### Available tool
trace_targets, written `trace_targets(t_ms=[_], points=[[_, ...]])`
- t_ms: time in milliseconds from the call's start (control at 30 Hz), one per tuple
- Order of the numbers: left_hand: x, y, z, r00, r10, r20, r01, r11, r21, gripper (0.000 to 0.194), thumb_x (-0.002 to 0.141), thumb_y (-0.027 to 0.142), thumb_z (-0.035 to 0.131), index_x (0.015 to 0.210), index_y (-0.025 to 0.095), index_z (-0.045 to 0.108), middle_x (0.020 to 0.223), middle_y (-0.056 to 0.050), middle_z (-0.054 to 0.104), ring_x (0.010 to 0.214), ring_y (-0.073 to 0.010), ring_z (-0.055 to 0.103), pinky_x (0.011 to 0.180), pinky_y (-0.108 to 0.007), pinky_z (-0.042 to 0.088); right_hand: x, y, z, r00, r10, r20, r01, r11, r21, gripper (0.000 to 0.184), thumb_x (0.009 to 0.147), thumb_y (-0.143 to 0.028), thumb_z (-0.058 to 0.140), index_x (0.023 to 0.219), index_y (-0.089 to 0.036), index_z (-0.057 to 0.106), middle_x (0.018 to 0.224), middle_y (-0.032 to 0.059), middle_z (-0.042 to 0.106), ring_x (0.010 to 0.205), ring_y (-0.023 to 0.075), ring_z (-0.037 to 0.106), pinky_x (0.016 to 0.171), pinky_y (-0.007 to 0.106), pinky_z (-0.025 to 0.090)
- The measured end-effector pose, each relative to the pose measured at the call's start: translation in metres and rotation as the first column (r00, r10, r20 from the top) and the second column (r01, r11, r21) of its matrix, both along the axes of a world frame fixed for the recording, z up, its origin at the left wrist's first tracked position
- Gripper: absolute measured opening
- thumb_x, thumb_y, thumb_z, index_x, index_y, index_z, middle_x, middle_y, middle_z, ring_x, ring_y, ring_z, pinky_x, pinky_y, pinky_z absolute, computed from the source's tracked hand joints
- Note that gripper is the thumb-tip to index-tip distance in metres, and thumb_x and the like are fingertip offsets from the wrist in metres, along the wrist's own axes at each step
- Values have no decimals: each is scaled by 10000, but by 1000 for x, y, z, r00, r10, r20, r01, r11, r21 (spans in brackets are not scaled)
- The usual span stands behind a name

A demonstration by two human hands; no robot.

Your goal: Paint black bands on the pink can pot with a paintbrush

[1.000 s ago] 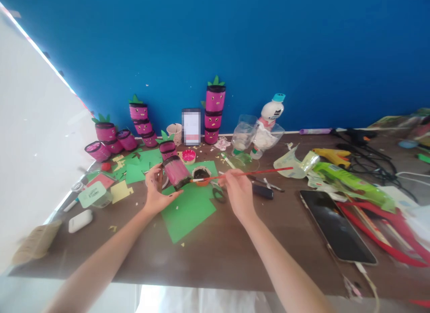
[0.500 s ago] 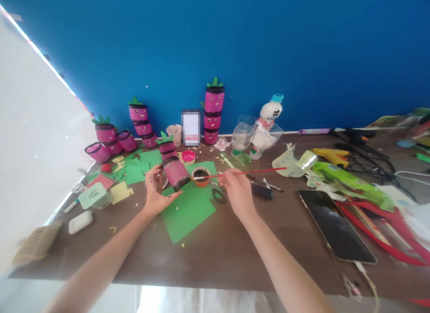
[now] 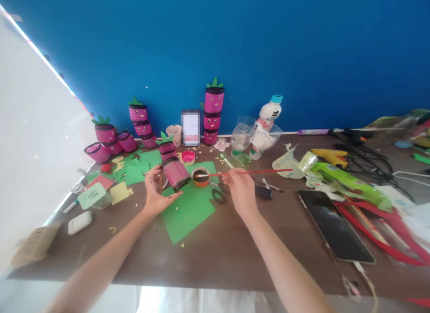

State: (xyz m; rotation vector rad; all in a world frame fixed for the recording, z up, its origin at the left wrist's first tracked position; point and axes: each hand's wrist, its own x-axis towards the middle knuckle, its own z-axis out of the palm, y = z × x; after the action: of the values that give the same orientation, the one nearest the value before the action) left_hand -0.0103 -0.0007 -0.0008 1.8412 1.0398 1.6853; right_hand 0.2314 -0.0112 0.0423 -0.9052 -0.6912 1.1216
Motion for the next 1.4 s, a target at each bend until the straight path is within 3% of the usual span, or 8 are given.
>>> trace_targets(t_ms=[133,367,633,833,1033,1200,1400], points=[[1,0,1,1000,4,17,-4,1000,-9,777,535,286,812,1150,247,338,1317,-144,312,1277,-267,363,1049,-431,327,4,0,0,999,-16,-30,16,1000,13,150,633,-289,751,649,-221,618,645,-28,619,572,109,584,543,254,491],[0,0,1,1000,14,18,-13,1000,-20,781,527,306,818,1143,253,342,1339,-140,294,1294,-264,343,1043,-428,337,0,-2,1,1000,4,-3,-4,999,-32,273,650,-388,753,565,-186,589,530,-21,587,526,106,576,520,248,479],[0,0,0,1000,-6,16,6,1000,16,789,512,279,826,1146,257,356,1333,-130,305,1287,-268,350,1045,-434,334,-4,-4,0,999,30,-28,-32,997,-74,259,627,-379,771,580,-176,619,541,-16,613,517,93,566,511,235,463],[-1,-1,1,1000,6,19,-6,1000,6,796,502,288,831,1148,261,365,1336,-130,303,1292,-280,342,1047,-446,332,-2,-3,2,999,-47,2,47,996,-76,253,625,-373,771,573,-170,628,554,5,636,534,103,577,511,234,456],[-1,-1,-1,999,11,36,-11,1000,7,823,492,262,835,1160,252,354,1331,-139,309,1287,-269,356,1051,-434,329,-5,-6,4,1000,20,-23,-21,998,-58,226,619,-360,774,605,-176,642,548,-12,625,513,97,574,501,231,449],[-1,0,-2,999,32,24,-32,999,23,821,489,259,835,1156,242,355,1322,-140,324,1284,-279,363,1044,-432,342,-3,-4,0,998,-62,-11,61,997,-50,246,622,-364,775,582,-167,634,566,1,643,538,93,587,519,215,457],[-1,0,-1,1000,23,20,-24,999,45,802,504,263,827,1154,240,359,1326,-139,326,1274,-271,381,1037,-420,358,-5,-5,1,999,-13,-53,10,998,-60,248,624,-369,774,582,-173,626,540,-16,623,523,89,581,517,217,458]])
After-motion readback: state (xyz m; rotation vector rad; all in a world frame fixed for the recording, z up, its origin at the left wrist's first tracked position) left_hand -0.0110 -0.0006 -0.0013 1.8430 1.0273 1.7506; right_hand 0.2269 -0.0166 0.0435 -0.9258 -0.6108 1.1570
